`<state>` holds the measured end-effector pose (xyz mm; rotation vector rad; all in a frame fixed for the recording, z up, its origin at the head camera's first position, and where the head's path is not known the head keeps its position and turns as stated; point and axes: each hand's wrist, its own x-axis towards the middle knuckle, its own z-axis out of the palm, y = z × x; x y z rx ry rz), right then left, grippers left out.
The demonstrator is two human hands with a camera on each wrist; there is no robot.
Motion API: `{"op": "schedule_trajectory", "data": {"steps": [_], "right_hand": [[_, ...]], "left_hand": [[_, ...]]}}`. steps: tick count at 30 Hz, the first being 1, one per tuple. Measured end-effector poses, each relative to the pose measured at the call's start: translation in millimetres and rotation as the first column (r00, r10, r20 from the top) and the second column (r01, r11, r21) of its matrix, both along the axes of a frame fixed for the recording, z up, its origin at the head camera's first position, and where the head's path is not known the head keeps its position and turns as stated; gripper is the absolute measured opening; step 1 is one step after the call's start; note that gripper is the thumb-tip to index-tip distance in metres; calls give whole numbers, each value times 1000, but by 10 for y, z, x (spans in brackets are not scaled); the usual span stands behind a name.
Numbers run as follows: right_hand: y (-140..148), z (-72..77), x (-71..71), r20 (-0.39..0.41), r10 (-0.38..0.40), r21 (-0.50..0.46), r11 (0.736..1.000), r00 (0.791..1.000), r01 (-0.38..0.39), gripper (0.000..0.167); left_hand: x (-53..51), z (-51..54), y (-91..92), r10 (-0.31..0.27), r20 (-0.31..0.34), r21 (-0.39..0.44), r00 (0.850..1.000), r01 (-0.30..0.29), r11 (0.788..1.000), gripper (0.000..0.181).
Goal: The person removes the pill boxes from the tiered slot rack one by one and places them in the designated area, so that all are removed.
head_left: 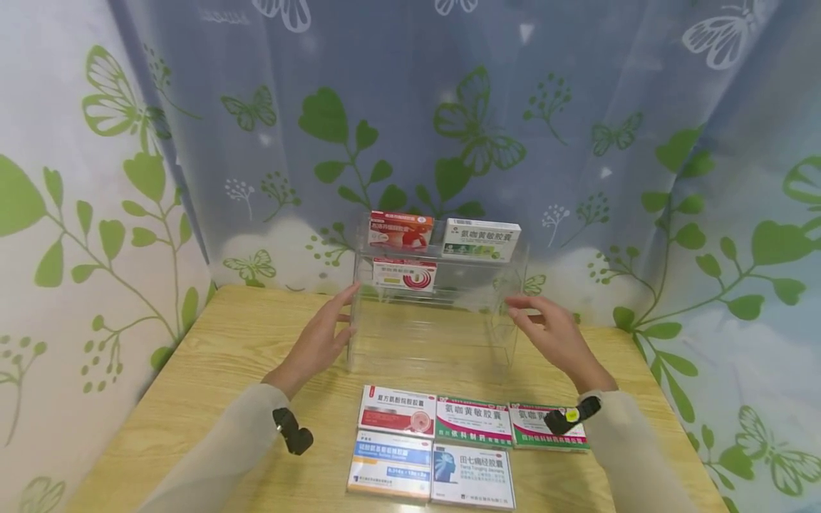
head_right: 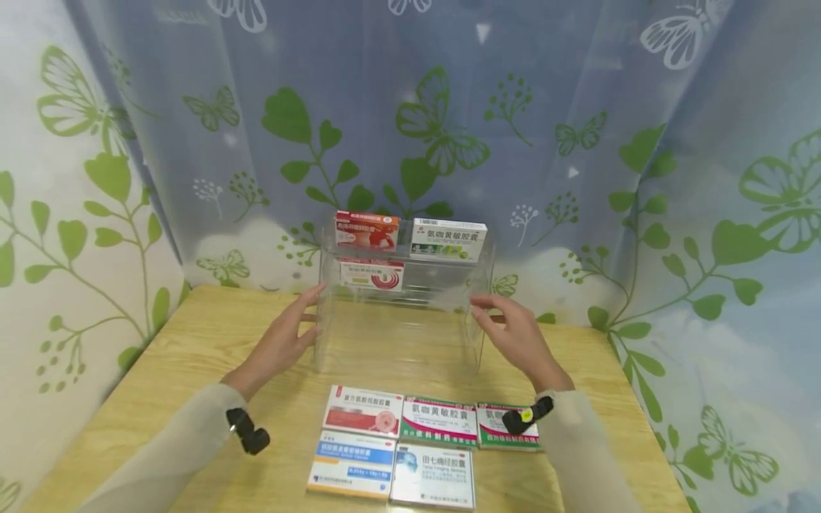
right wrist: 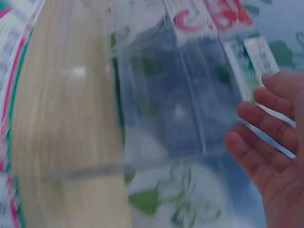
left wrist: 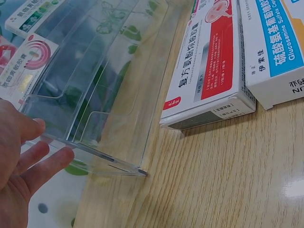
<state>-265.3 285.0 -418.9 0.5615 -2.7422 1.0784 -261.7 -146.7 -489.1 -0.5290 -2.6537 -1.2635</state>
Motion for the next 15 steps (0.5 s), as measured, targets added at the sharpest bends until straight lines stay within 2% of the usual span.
{"op": "schedule_trajectory", "data": {"steps": [4, 9, 11, 15], "right_hand": [[-346, 151, -125, -42, 87, 39, 996, 995, -85, 47], [-796, 298, -259, -96, 197, 138, 973, 976, -183, 60], [-937, 325, -310, -103, 214, 176, 965, 971, -194, 64], [-1101, 285, -420, -98, 187, 243, 957, 978, -158, 68]], "left_hand": [[2, 0, 5, 5, 3, -6, 1000, -5, 1000, 86], [8, -10, 4, 14, 4, -9, 1000, -14, 1000, 86], [8, -14, 3, 15, 2, -9, 1000, -15, 1000, 86], [6, -14, 6, 15, -4, -3, 1000, -15, 1000, 86]]}}
